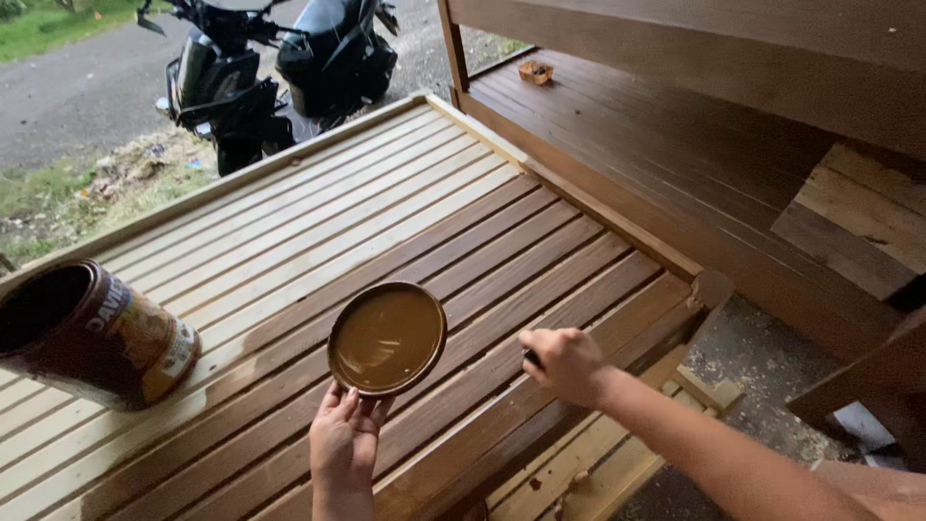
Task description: The person applies brown wood stain to a slatted wooden furniture frame using a wide brush, holding a small stain tray in the other hand. They brush the stain along the slats, dipping the brush into the tray as needed, and work across the surface section by section.
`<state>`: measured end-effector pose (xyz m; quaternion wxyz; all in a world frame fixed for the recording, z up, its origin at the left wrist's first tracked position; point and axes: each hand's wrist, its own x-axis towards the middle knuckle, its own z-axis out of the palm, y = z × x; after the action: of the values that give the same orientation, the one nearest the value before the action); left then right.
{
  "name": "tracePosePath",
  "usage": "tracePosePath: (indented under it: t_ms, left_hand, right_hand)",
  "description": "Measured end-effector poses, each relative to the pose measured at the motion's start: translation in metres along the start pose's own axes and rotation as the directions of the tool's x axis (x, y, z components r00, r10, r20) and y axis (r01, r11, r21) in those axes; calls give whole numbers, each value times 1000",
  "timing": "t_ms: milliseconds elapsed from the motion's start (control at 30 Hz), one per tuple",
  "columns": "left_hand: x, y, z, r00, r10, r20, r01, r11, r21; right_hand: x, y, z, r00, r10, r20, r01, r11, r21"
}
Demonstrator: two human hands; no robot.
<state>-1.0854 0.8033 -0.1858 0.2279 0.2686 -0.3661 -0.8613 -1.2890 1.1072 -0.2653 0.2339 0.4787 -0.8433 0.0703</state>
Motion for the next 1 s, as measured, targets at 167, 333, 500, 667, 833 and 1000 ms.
tracePosePath:
  t_ms: [167,333,500,667,833,1000]
  left_hand:
    - [-8,8,-6,999,14,-38,-14,1000,-12]
    - [-10,11,-7,999,4,-49,-4,1000,-8]
    - [-13,15,0,995,-23,-93,24,1000,13]
    - [-13,17,8,999,-13,-41,13,1000,-18]
    - [-10,38,-19,998,1,-59,-4,999,-52]
    - [-11,72,-68,991,38,-129,-47,997,-63]
  right_hand:
    - [-11,115,-46,970,237,57,-244,946,215]
    - [-25,170,-31,979,195,-54,-201,966,-165]
    - [-23,81,-14,972,155,175,-108,962,-252]
    - [-14,44,-25,951,-90,-294,169,952,254]
    - [-31,122,-24,998,40,52,-20,944,-331]
    - [-37,126,16,966,258,3,-245,923,-296]
